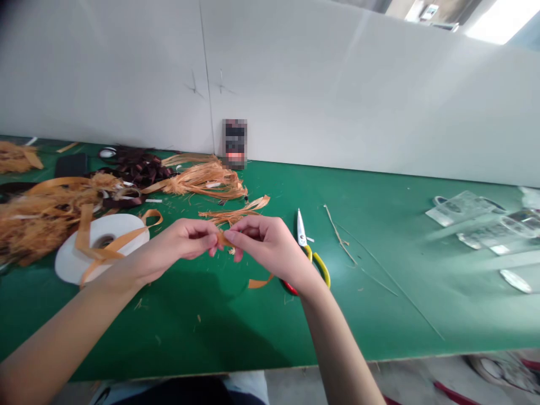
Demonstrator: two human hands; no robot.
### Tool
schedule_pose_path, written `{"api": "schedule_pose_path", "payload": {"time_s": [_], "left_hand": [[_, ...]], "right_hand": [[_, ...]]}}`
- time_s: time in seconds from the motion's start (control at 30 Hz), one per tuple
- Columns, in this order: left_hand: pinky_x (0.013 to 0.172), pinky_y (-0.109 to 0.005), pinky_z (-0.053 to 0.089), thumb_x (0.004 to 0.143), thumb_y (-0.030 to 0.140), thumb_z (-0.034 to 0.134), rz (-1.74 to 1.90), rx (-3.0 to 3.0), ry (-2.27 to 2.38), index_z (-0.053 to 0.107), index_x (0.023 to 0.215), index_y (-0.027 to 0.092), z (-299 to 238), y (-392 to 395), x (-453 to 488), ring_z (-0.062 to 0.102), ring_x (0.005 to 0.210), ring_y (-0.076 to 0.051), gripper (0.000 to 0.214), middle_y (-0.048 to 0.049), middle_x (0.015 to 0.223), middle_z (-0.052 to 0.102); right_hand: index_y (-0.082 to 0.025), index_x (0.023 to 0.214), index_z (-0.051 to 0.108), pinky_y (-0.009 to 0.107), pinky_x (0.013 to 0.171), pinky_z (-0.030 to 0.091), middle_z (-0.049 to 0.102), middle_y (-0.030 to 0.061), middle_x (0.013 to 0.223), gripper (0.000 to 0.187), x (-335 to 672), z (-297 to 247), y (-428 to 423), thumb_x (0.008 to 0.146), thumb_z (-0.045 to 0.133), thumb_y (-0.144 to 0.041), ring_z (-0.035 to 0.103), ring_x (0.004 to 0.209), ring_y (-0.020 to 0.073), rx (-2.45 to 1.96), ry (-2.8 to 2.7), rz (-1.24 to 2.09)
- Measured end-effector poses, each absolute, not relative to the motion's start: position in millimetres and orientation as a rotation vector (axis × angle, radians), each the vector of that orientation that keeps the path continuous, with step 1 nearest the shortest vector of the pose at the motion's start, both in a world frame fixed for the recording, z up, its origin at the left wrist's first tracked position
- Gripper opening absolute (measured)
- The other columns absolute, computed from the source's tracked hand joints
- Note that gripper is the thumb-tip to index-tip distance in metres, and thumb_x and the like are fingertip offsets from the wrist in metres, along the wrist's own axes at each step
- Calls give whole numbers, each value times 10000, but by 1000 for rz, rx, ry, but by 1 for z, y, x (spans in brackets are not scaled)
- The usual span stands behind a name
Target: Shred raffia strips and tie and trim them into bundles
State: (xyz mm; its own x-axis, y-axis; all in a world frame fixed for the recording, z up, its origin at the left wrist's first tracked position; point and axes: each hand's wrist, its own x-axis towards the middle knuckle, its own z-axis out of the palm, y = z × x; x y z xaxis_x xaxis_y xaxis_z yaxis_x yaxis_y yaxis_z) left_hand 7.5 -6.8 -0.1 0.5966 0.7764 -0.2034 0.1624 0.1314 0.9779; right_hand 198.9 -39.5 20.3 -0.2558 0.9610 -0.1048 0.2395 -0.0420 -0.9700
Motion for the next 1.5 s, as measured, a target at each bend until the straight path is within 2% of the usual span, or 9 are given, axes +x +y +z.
{"api": "schedule_pose_path", "payload": {"time_s": [0.17,0.37,0.5,0.6,0.7,0.8,1.23,1.4,1.5], "left_hand": [[567,-249,291,821,303,573,707,1502,893,594,630,174,-5,-2,4,424,622,-109,232,-3,699,570],[523,-253,220,833,292,569,915,1342,963,538,603,167,-11,4,-6,293,550,-87,263,25,658,452],[581,-239,318,867,408,569,990,1171,921,656,808,199,-13,3,-5,401,627,-104,234,8,740,517],[643,-248,362,810,480,639,857,1273,911,701,966,217,-10,-2,1,472,707,-127,311,-14,826,595],[724,-266,389,779,404,692,832,1399,877,695,811,204,-10,-6,7,526,791,-153,203,-19,866,623],[759,-272,390,821,351,641,906,1457,887,634,673,184,-13,-4,8,538,836,-161,223,-23,897,612],[751,-278,398,833,249,579,1040,1452,894,553,613,173,-23,6,11,514,783,-148,233,-14,837,542],[723,-300,377,851,185,493,1054,1816,1018,498,577,185,-19,6,9,527,782,-168,275,-22,824,562],[783,-357,348,855,151,452,1050,2141,1153,482,568,196,-19,5,10,523,760,-188,292,-25,811,615]], "right_hand": [[-166,804,678,225,572,400,648,-14,586,237,199,17,-38,810,676,-403,542,555,78,-1336,-1544,1358],[-170,802,679,245,636,445,648,-16,572,233,203,16,-39,801,687,-403,572,563,88,-1353,-1519,1326],[-174,798,673,257,625,450,642,-15,565,236,202,17,-40,797,685,-410,570,550,96,-1348,-1520,1318],[-179,805,675,262,629,457,638,-15,568,242,199,18,-39,794,684,-421,577,557,102,-1327,-1520,1334],[-172,799,683,263,621,460,630,-11,581,262,197,17,-39,777,696,-432,574,565,106,-1306,-1535,1348],[-167,794,695,243,601,445,628,-14,579,257,196,16,-38,773,703,-423,558,555,93,-1317,-1543,1337],[-173,748,700,263,593,418,658,-2,588,271,194,5,-33,753,718,-443,565,562,110,-1343,-1522,1348],[-171,746,690,265,589,422,641,-11,568,254,192,1,-33,745,724,-423,555,548,106,-1337,-1519,1399],[-166,743,701,255,557,417,629,-13,545,260,193,-2,-33,736,727,-425,546,523,99,-1350,-1523,1413]]}}
